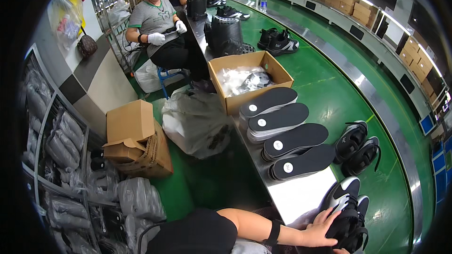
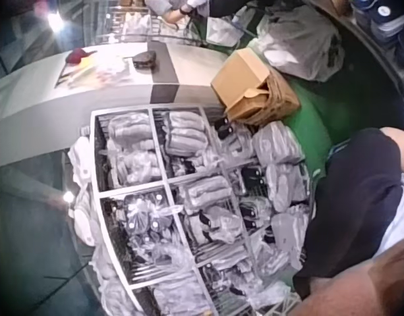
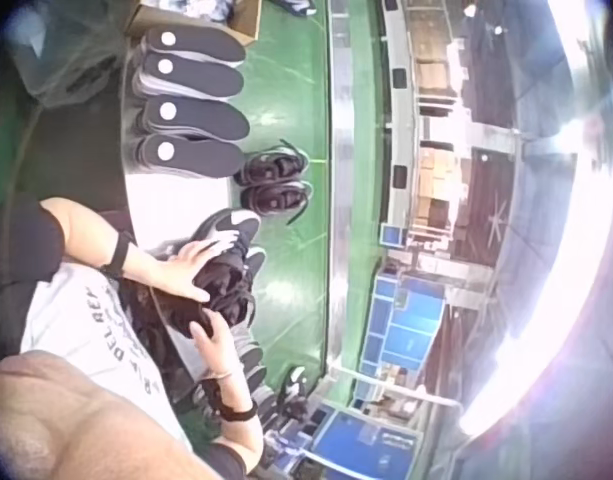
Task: Inserting insoles into shoe uppers on a manufacturing assembly line.
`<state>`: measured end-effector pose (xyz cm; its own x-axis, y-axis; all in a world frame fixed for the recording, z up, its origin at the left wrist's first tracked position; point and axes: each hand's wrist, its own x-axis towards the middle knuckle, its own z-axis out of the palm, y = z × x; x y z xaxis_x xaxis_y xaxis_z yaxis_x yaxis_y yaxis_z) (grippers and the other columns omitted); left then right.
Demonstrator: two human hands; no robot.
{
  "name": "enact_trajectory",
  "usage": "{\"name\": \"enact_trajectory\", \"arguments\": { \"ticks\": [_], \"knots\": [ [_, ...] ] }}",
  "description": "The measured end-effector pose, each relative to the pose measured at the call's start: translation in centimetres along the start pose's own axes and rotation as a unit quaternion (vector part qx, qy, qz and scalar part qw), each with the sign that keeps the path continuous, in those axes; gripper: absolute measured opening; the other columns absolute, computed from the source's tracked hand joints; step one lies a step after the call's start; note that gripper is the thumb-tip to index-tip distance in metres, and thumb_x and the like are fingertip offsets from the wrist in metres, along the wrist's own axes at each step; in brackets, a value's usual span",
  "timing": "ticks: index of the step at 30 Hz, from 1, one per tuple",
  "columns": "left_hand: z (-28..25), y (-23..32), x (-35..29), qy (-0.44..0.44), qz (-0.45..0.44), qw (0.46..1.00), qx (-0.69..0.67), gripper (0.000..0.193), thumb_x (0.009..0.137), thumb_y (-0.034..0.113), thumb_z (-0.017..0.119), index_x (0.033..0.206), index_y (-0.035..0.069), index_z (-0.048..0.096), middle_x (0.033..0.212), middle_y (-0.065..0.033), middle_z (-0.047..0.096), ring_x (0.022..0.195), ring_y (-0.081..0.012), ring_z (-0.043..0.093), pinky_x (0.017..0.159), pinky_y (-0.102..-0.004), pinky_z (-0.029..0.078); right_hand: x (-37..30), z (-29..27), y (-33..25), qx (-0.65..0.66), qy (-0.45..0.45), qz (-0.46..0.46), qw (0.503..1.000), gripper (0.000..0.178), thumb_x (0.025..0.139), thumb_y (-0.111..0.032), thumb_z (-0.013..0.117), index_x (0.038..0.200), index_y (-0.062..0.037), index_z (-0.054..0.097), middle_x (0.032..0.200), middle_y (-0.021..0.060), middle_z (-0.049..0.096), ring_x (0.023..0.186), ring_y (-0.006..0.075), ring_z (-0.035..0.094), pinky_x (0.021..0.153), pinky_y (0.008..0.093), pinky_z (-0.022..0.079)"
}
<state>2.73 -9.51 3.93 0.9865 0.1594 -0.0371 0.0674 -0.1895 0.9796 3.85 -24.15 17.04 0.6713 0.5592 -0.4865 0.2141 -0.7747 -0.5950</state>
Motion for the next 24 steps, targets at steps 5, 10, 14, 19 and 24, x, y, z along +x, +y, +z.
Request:
{"name": "enact_trajectory", "arguments": {
  "ticks": [5,10,14,19,24],
  "knots": [
    [-2.4,0.0,1.7,0.001,-0.036,0.999,-0.018,0.084,0.063,0.023,0.058,0.133,0.022,0.012,0.136,-0.0164,0.011,0.127,-0.0351,0.011,0.092,-0.0582,0.024,-0.9,-2.9,-3.4,-0.181,0.088,0.029,0.979,0.020,0.079,-0.017,0.057,0.075,0.0027,0.058,0.053,0.0081,0.050,0.050,0.0141,0.048,0.051,0.0313,0.041],
    [-5.2,-0.1,3.8,-0.003,0.055,0.997,-0.058,0.074,0.062,0.020,0.054,0.128,0.004,0.026,0.128,-0.0232,0.027,0.120,-0.0381,0.026,0.101,-0.0392,0.021,0.5,-3.9,8.1,-0.117,0.071,0.082,0.987,0.027,0.076,-0.017,0.058,0.094,0.0026,0.054,0.076,0.0122,0.059,0.063,0.0218,0.055,0.059,0.0343,0.043],
    [-7.5,-0.8,5.5,-0.042,0.069,0.995,-0.066,0.068,0.064,0.018,0.050,0.126,0.000,0.030,0.124,-0.0230,0.036,0.116,-0.0345,0.035,0.097,-0.0343,0.028,3.1,-1.2,7.2,-0.142,0.242,-0.104,0.954,0.054,0.078,-0.016,0.057,0.125,-0.0007,0.035,0.112,0.0194,0.051,0.100,0.0301,0.051,0.087,0.0326,0.038],
    [-11.6,1.0,4.3,-0.067,0.023,0.996,-0.058,0.052,0.072,0.015,0.046,0.121,-0.002,0.038,0.117,-0.0204,0.044,0.111,-0.0322,0.041,0.093,-0.0344,0.033,4.0,-1.3,8.4,-0.112,0.257,-0.048,0.959,0.053,0.077,-0.012,0.056,0.125,-0.0007,0.034,0.119,0.0218,0.043,0.112,0.0286,0.041,0.094,0.0323,0.032],
    [-10.7,2.1,-1.3,0.134,0.292,0.941,0.104,0.039,0.076,0.025,0.055,0.107,0.001,0.048,0.107,-0.0164,0.050,0.101,-0.0308,0.046,0.087,-0.0388,0.036,6.3,-0.3,11.6,-0.083,0.374,-0.108,0.918,0.035,0.075,0.004,0.044,0.111,0.0070,0.046,0.095,0.0211,0.057,0.093,0.0285,0.055,0.082,0.0315,0.039]
  ]
}}
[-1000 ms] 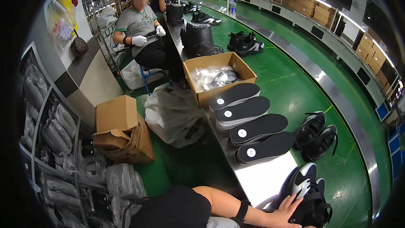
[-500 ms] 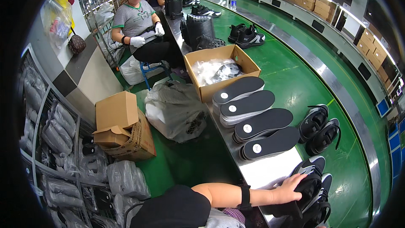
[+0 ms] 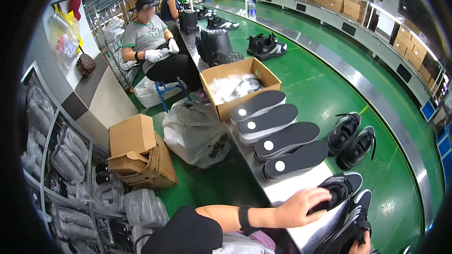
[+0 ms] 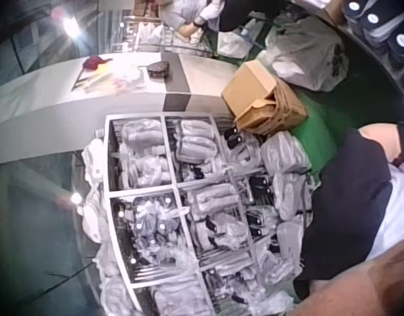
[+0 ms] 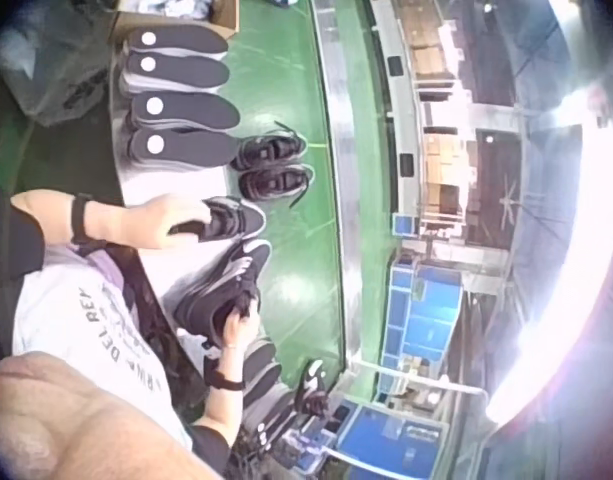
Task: Inserting insoles into shoe uppers on a manufacturing assembly line.
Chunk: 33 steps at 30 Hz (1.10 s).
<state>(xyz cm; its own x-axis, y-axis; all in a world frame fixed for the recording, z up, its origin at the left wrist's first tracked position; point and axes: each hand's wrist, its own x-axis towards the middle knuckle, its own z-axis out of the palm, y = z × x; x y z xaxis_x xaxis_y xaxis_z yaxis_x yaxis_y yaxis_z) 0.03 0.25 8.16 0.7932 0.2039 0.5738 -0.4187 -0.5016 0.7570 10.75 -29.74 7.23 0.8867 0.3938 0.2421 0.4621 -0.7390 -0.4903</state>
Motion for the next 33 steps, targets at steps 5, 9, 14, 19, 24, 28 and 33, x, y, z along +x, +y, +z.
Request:
{"name": "enact_trajectory", "arguments": {
  "ticks": [5,9,14,19,24,28,33],
  "knots": [
    [0.0,0.7,-1.9,-0.046,0.070,0.984,0.159,0.027,0.067,0.016,0.058,0.092,0.004,0.055,0.101,-0.0100,0.049,0.095,-0.0260,0.047,0.082,-0.0379,0.037,-1.8,-0.5,-1.4,0.009,0.015,0.044,0.999,0.032,0.075,0.003,0.044,0.106,0.0065,0.048,0.093,0.0203,0.058,0.092,0.0299,0.055,0.079,0.0313,0.041],
    [-0.6,2.4,-0.9,0.014,0.081,0.954,0.289,0.022,0.068,0.013,0.053,0.088,0.006,0.056,0.104,-0.0094,0.049,0.099,-0.0237,0.044,0.085,-0.0367,0.031,-3.9,-1.3,-3.0,-0.025,0.004,0.055,0.998,0.037,0.070,0.002,0.050,0.107,0.0027,0.051,0.097,0.0195,0.056,0.095,0.0322,0.053,0.081,0.0322,0.041],
    [3.9,5.3,-1.1,-0.172,0.060,0.983,0.008,0.044,0.065,0.017,0.064,0.104,0.000,0.050,0.108,-0.0166,0.049,0.104,-0.0315,0.044,0.083,-0.0379,0.036,-3.6,0.0,-7.0,-0.106,0.067,0.008,0.992,0.037,0.068,0.000,0.053,0.105,-0.0032,0.054,0.107,0.0143,0.054,0.096,0.0324,0.053,0.080,0.0346,0.044],
    [8.3,5.3,1.0,-0.208,0.081,0.971,0.088,0.074,0.059,0.012,0.065,0.122,-0.004,0.030,0.116,-0.0246,0.040,0.109,-0.0391,0.038,0.090,-0.0418,0.033,-2.7,0.6,-7.7,-0.146,0.032,-0.059,0.987,0.046,0.054,-0.007,0.062,0.099,-0.0047,0.052,0.096,0.0126,0.054,0.081,0.0311,0.054,0.069,0.0366,0.046],
    [12.1,3.0,1.6,-0.174,0.075,0.982,-0.023,0.049,0.056,0.002,0.056,0.103,-0.002,0.047,0.096,-0.0184,0.050,0.093,-0.0347,0.046,0.081,-0.0389,0.038,-4.6,0.3,-6.5,-0.101,0.018,0.008,0.995,0.041,0.060,-0.008,0.060,0.101,-0.0067,0.053,0.100,0.0114,0.053,0.084,0.0297,0.054,0.070,0.0354,0.046],
    [11.6,2.7,2.7,-0.217,-0.071,0.968,-0.106,0.023,0.063,0.007,0.063,0.082,0.002,0.050,0.081,-0.0115,0.053,0.082,-0.0253,0.050,0.074,-0.0322,0.040,-4.0,0.6,-4.7,0.037,0.062,-0.015,0.997,0.044,0.065,-0.005,0.059,0.108,-0.0107,0.051,0.114,0.0112,0.050,0.100,0.0287,0.050,0.079,0.0326,0.045],
    [11.0,2.3,4.0,-0.289,-0.281,0.848,-0.345,0.021,0.074,0.008,0.064,0.090,0.003,0.051,0.080,0.0018,0.054,0.072,-0.0053,0.049,0.067,-0.0181,0.039,-3.0,1.7,-3.0,0.505,-0.006,0.125,0.854,0.029,0.083,-0.014,0.053,0.110,-0.0032,0.051,0.104,0.0042,0.055,0.095,0.0121,0.050,0.083,0.0251,0.040]
  ]
}}
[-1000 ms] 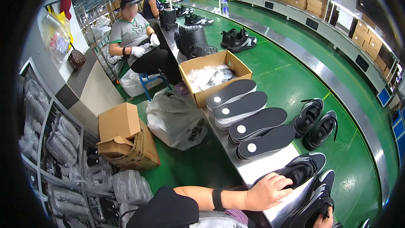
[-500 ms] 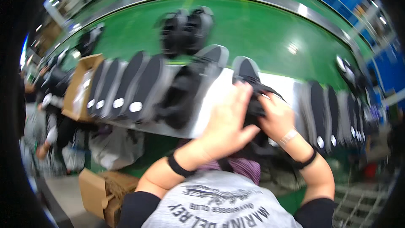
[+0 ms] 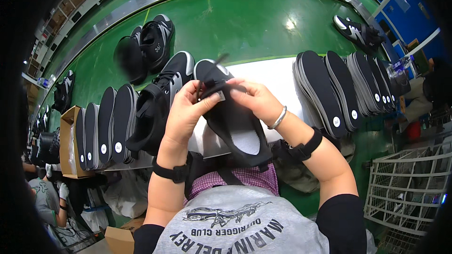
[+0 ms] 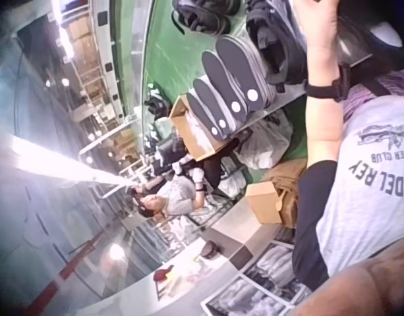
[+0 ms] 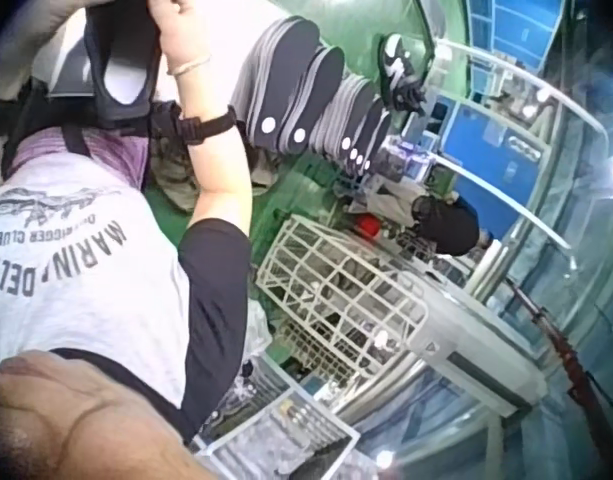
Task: Inserting insoles into shoe uppers on a manufacturing assembly line.
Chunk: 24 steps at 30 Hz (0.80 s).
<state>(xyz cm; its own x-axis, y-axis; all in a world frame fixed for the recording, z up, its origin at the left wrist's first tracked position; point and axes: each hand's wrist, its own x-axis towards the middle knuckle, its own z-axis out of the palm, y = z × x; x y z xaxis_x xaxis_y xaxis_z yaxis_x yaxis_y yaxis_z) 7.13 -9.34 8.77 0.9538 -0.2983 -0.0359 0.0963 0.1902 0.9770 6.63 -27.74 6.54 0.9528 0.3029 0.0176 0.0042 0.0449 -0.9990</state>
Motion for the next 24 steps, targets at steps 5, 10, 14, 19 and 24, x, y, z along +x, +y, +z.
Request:
{"name": "enact_trajectory", "arguments": {
  "ticks": [5,10,14,19,24],
  "knots": [
    [0.0,0.1,0.1,0.024,-0.004,1.000,-0.008,0.014,0.082,0.014,0.056,0.088,0.002,0.056,0.080,0.0024,0.055,0.073,-0.0048,0.048,0.069,-0.0188,0.038,0.5,0.9,-0.3,0.168,0.014,0.083,0.982,0.030,0.087,-0.022,0.049,0.109,-0.0025,0.052,0.094,0.0022,0.058,0.083,0.0082,0.054,0.076,0.0223,0.044],
    [0.4,-0.1,0.0,0.030,0.022,0.999,0.021,0.013,0.083,0.012,0.053,0.088,0.001,0.056,0.080,0.0040,0.052,0.075,-0.0037,0.045,0.069,-0.0180,0.036,0.0,0.7,-0.1,0.117,0.030,0.057,0.991,0.028,0.087,-0.021,0.049,0.109,-0.0035,0.052,0.094,0.0021,0.057,0.084,0.0081,0.052,0.076,0.0224,0.043],
    [0.8,-0.8,-0.4,0.052,0.079,0.993,0.063,0.013,0.083,0.007,0.050,0.093,-0.001,0.055,0.083,0.0000,0.057,0.077,-0.0054,0.048,0.068,-0.0194,0.039,-0.7,0.4,0.5,-0.091,0.035,-0.041,0.994,0.032,0.086,-0.026,0.050,0.110,-0.0043,0.048,0.102,0.0087,0.051,0.094,0.0159,0.049,0.081,0.0271,0.040],
    [2.6,-0.4,0.6,0.120,0.124,0.975,0.140,0.016,0.085,0.013,0.052,0.094,0.000,0.055,0.080,0.0008,0.055,0.074,-0.0058,0.047,0.067,-0.0191,0.038,-5.1,-1.3,-3.4,-0.236,0.057,-0.047,0.969,0.041,0.081,-0.031,0.054,0.110,-0.0017,0.046,0.110,0.0173,0.045,0.102,0.0281,0.046,0.087,0.0342,0.037],
    [2.3,-0.2,1.4,0.103,0.157,0.970,0.156,0.034,0.082,0.017,0.057,0.109,-0.001,0.047,0.100,-0.0086,0.054,0.089,-0.0145,0.051,0.073,-0.0253,0.041,-7.5,-1.9,-3.8,-0.382,-0.032,-0.168,0.908,0.050,0.071,-0.033,0.063,0.108,-0.0039,0.047,0.121,0.0203,0.039,0.108,0.0352,0.041,0.091,0.0384,0.034]
  ]
}}
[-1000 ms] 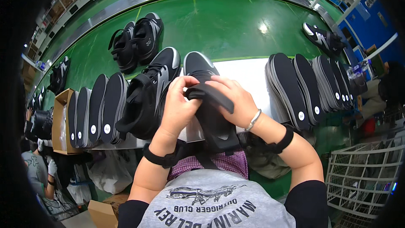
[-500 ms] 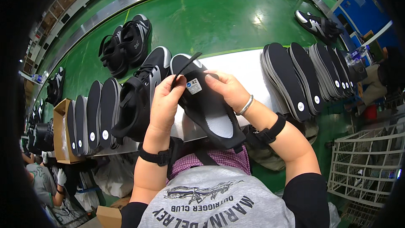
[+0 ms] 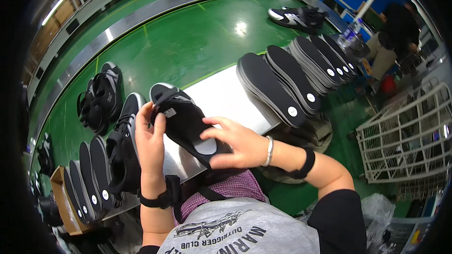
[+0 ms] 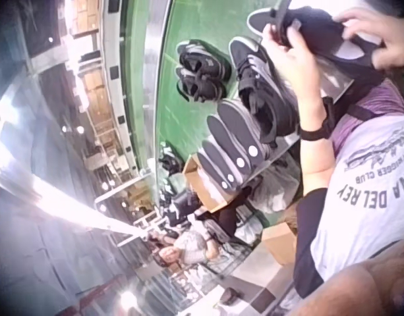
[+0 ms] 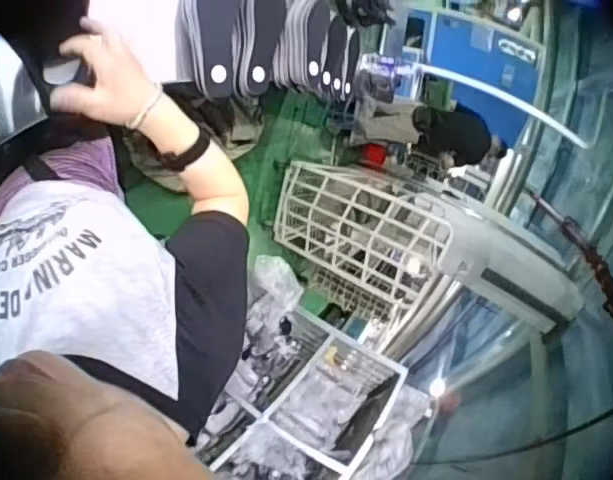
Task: Inserting insoles into shoe uppers on a manufacturing assembly line.
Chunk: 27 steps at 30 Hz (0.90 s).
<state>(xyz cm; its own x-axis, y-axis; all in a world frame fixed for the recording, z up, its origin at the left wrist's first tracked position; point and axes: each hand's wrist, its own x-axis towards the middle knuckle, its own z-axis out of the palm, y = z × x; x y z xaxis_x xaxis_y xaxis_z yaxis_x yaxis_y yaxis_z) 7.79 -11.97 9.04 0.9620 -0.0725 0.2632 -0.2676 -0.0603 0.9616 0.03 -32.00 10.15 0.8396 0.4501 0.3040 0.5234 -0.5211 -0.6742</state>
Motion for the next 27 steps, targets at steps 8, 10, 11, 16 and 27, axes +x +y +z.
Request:
{"name": "enact_trajectory", "arguments": {
  "ticks": [8,10,11,16,27],
  "knots": [
    [-12.1,4.2,-6.8,0.147,0.212,0.843,0.473,0.039,0.068,0.022,0.066,0.100,0.003,0.053,0.106,-0.0134,0.052,0.099,-0.0296,0.046,0.086,-0.0383,0.032,1.9,4.0,-2.1,-0.042,0.019,0.100,0.994,0.041,0.055,-0.009,0.072,0.088,-0.0053,0.049,0.120,0.0191,0.042,0.110,0.0353,0.040,0.092,0.0396,0.032],
    [-13.6,3.4,-7.3,0.152,0.133,0.854,0.479,0.042,0.065,0.026,0.068,0.098,0.005,0.054,0.105,-0.0135,0.052,0.098,-0.0289,0.047,0.084,-0.0388,0.033,2.5,4.0,-1.7,-0.063,0.063,0.102,0.991,0.038,0.053,-0.003,0.068,0.086,-0.0052,0.048,0.122,0.0192,0.041,0.112,0.0354,0.039,0.093,0.0393,0.031],
    [-14.0,2.8,-7.5,0.137,0.097,0.871,0.462,0.042,0.064,0.026,0.068,0.097,0.005,0.054,0.104,-0.0141,0.052,0.099,-0.0299,0.046,0.083,-0.0394,0.035,2.4,4.4,-1.3,-0.055,0.088,0.114,0.988,0.038,0.052,-0.001,0.067,0.085,-0.0051,0.048,0.123,0.0193,0.040,0.112,0.0355,0.038,0.094,0.0394,0.030],
    [-12.3,0.4,-10.1,0.160,0.086,0.935,0.304,0.035,0.063,0.013,0.065,0.092,0.002,0.049,0.093,-0.0143,0.050,0.090,-0.0328,0.047,0.080,-0.0402,0.038,2.5,5.8,1.3,0.026,0.040,0.073,0.996,0.041,0.063,-0.004,0.060,0.100,-0.0047,0.043,0.132,0.0142,0.028,0.114,0.0290,0.036,0.093,0.0352,0.029],
    [-8.5,-3.2,-11.0,0.091,0.084,0.981,0.147,0.051,0.074,0.021,0.060,0.116,0.002,0.040,0.120,-0.0186,0.040,0.113,-0.0346,0.038,0.092,-0.0396,0.035,-1.6,4.3,3.4,-0.182,0.016,0.141,0.973,0.045,0.081,-0.024,0.055,0.113,0.0055,0.044,0.119,0.0244,0.041,0.110,0.0352,0.040,0.093,0.0417,0.032]
  ]
}}
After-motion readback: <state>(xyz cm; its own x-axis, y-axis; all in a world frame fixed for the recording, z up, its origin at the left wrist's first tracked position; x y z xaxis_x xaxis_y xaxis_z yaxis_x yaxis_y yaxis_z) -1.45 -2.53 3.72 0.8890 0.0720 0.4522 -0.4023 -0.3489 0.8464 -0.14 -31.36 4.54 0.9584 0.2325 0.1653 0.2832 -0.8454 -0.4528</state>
